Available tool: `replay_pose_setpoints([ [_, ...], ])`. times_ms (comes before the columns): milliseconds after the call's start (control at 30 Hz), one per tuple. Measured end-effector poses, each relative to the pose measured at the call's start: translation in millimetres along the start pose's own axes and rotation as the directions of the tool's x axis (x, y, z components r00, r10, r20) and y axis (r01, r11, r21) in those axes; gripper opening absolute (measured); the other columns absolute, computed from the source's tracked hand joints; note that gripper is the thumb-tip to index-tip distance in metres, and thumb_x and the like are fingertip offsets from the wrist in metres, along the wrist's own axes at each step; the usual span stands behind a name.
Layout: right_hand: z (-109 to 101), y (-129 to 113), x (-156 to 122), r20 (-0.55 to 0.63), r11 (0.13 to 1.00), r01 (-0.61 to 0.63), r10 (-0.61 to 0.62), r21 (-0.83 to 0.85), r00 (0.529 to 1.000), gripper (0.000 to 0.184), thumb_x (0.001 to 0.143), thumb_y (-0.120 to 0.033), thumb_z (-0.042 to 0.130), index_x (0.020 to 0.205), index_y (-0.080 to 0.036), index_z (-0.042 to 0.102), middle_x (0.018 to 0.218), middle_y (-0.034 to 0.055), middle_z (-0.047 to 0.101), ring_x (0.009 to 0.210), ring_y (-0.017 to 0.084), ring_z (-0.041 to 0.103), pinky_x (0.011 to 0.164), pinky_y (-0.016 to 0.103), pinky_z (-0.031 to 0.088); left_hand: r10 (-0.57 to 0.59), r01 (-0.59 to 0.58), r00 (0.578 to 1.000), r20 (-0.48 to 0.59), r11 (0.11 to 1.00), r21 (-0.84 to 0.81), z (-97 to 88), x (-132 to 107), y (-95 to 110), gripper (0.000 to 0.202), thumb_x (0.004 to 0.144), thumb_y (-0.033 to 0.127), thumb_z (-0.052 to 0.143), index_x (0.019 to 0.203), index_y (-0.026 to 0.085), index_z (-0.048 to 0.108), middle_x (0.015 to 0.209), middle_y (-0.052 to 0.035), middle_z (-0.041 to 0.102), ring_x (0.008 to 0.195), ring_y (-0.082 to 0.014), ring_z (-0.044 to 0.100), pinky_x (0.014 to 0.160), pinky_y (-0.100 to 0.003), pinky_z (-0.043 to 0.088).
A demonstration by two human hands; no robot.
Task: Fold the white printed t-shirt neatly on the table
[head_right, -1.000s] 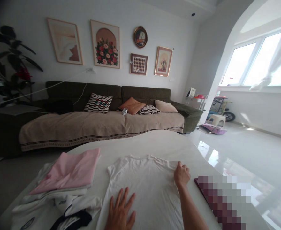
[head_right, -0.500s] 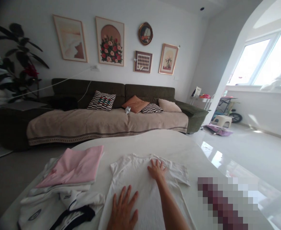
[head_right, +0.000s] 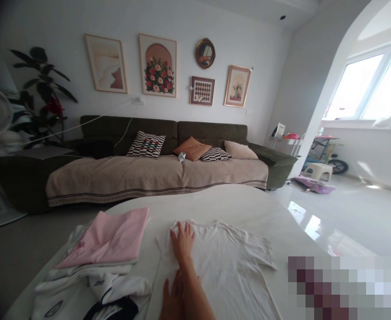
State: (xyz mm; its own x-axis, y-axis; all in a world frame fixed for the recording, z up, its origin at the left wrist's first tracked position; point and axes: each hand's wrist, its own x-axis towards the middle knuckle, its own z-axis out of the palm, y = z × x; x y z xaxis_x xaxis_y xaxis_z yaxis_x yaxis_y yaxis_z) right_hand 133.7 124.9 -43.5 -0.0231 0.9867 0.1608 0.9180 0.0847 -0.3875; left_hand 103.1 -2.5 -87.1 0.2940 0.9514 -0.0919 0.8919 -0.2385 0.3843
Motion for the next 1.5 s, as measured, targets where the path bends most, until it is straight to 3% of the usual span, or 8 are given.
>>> replay_pose_setpoints([
  [133,-3.4,-10.8,-2.4,0.121,0.933,0.336,-0.351,0.127,0.929,0.054,0.088,-0.036,0.035,0.137,-0.033,0.013,0.139,0.002,0.033,0.127,0.017,0.028,0.101,0.04,0.025,0.008,-0.007,1.0,-0.009,1.0,0.023,6.7,1.6,-1.6,0.062,0.076,0.021,0.039,0.133,0.035,0.019,0.142,0.0042,0.022,0.129,-0.0363,0.015,0.104,-0.061,0.013],
  [267,-5.6,-4.0,1.8,0.056,0.975,0.206,-0.211,0.084,0.976,0.05,0.092,-0.028,0.014,0.139,-0.022,-0.002,0.139,0.0049,0.033,0.125,0.013,0.032,0.1,0.036,0.027,0.009,-0.01,0.999,0.036,1.0,0.02,1.3,-1.9,3.1,0.061,0.077,0.019,0.036,0.135,0.029,0.019,0.143,-0.0015,0.017,0.13,-0.0372,0.011,0.1,-0.067,0.007],
  [400,-3.7,18.5,7.8,0.08,0.997,0.069,-0.068,-0.018,0.994,0.046,0.09,-0.031,0.023,0.135,-0.025,0.026,0.141,0.005,0.029,0.131,0.02,0.019,0.103,0.047,0.016,0.028,-0.029,0.999,0.028,0.999,0.016,-12.7,-10.6,8.2,0.063,0.078,0.022,0.039,0.136,0.029,0.015,0.144,-0.0036,0.008,0.131,-0.0339,0.006,0.099,-0.065,0.005],
  [600,-12.3,26.4,7.7,0.046,0.998,-0.002,0.005,-0.059,0.999,0.046,0.089,-0.032,0.023,0.133,-0.02,0.03,0.141,0.0114,0.026,0.131,0.024,0.014,0.1,0.054,0.011,0.08,-0.078,0.996,-0.035,0.996,0.051,-18.2,-16.4,9.8,0.069,0.076,0.026,0.045,0.136,0.033,0.011,0.143,-0.002,0.004,0.131,-0.033,0.007,0.099,-0.063,0.013],
  [800,-5.6,-34.0,1.6,0.066,0.979,0.201,-0.203,0.034,0.977,0.028,0.082,-0.031,0.044,0.104,-0.019,0.055,0.11,0.0087,0.056,0.103,0.02,0.048,0.085,0.03,0.039,0.065,-0.065,0.998,-0.018,0.998,0.004,-12.7,-13.4,8.5,0.056,0.082,0.026,0.035,0.134,0.036,0.018,0.142,0.0062,0.018,0.131,-0.0316,0.013,0.104,-0.061,0.01],
  [1000,4.9,-54.5,-1.6,0.01,0.983,0.139,-0.141,0.122,0.99,0.029,0.079,-0.008,0.035,0.096,-0.009,0.058,0.098,0.0171,0.058,0.095,0.025,0.053,0.077,0.036,0.042,0.011,-0.012,1.0,-0.017,1.0,-0.028,-13.3,-10.9,9.4,0.052,0.085,0.03,0.038,0.133,0.039,0.021,0.143,0.0089,0.016,0.131,-0.0288,0.011,0.107,-0.055,0.011],
  [1300,-15.7,-62.1,-15.5,-0.015,0.835,0.402,-0.428,0.376,0.903,0.028,0.087,-0.039,0.038,0.098,-0.027,0.061,0.104,-0.0033,0.062,0.099,0.012,0.055,0.085,0.022,0.04,0.065,-0.062,0.987,-0.147,0.998,0.024,-7.6,-12.7,2.8,0.06,0.079,0.023,0.048,0.132,0.038,0.025,0.142,0.0022,0.022,0.13,-0.0319,0.016,0.105,-0.057,0.018],
  [1500,-7.0,-17.6,-3.7,0.032,0.977,0.135,-0.143,0.165,0.989,0.045,0.088,-0.033,0.029,0.131,-0.02,0.035,0.142,0.0086,0.025,0.132,0.025,0.011,0.102,0.053,0.011,0.096,-0.083,0.982,-0.166,0.993,0.083,2.3,-5.9,1.5,0.067,0.076,0.01,0.038,0.133,0.04,0.017,0.138,0.0036,0.032,0.124,-0.0336,0.031,0.099,-0.063,0.026],
])
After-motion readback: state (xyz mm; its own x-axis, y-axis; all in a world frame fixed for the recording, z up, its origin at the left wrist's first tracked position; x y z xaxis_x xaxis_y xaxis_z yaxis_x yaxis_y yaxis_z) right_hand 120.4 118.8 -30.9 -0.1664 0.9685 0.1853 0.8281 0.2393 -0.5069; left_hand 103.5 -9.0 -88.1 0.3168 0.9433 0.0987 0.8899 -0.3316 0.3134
